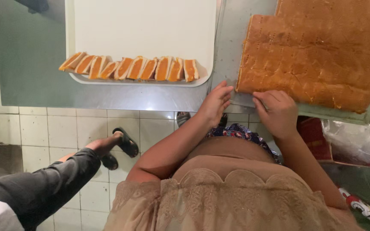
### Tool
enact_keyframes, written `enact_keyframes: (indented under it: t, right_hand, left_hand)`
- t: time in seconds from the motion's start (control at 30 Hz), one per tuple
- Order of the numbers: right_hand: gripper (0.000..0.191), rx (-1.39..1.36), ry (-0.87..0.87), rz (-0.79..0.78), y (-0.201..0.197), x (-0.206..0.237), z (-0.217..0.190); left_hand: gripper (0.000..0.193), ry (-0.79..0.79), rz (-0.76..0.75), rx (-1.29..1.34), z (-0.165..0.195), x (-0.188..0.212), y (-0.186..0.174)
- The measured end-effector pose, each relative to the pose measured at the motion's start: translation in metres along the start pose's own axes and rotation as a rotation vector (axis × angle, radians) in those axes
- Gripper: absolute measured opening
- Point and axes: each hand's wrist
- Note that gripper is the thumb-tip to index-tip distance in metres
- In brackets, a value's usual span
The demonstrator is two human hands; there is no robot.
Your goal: The person picks up pre-cut slices of layered orange cake from a metal table and arranges them in neat rows on a white serving tray, working piece by piece until the tray is filled with several rows of slices.
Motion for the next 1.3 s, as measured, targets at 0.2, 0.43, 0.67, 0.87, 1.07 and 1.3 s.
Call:
enact_keyframes:
  t: [0.2, 0.43, 0.67, 0.87, 1.07, 1.3]
  right_hand:
    - [0.028, 0.066, -0.061, 0.012, 0.019, 0.001, -0.002]
    - [0.041, -0.445, 0.231, 0.081, 0.02, -0.007, -0.009]
    - [0.037, -1.128, 0.543, 0.218, 0.012, -0.009, 0.018]
    - [0.042, 0.072, -0.159, -0.114, 0.03, -0.008, 0.017]
    - [0.058, 0.253, -0.27, -0.239, 0.033, -0.028, 0.02]
    - [0.055, 0.272, -0.253, -0.2, 0.036, -0.034, 0.021]
  left_hand:
    - [0.098, -0.052, -0.041, 0.037, -0.009, -0.009, -0.01]
    - [0.1, -0.113, -0.056, 0.082, 0.004, 0.002, -0.016]
    - [0.103, -0.144, -0.148, 0.202, 0.02, 0.014, -0.024]
    - [0.1, -0.116, -0.181, 0.219, 0.007, -0.004, -0.017]
    - [0.101, -0.11, -0.117, 0.223, 0.005, -0.03, -0.017]
    - [0.076, -0.113, -0.051, 0.182, 0.002, -0.053, -0.023]
Point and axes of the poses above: each hand's wrist, its own x-axis away from the middle knuckle, its own y-axis out of the palm, z = x × y, and after that the axes turned 15 degrees about -y, right-handed
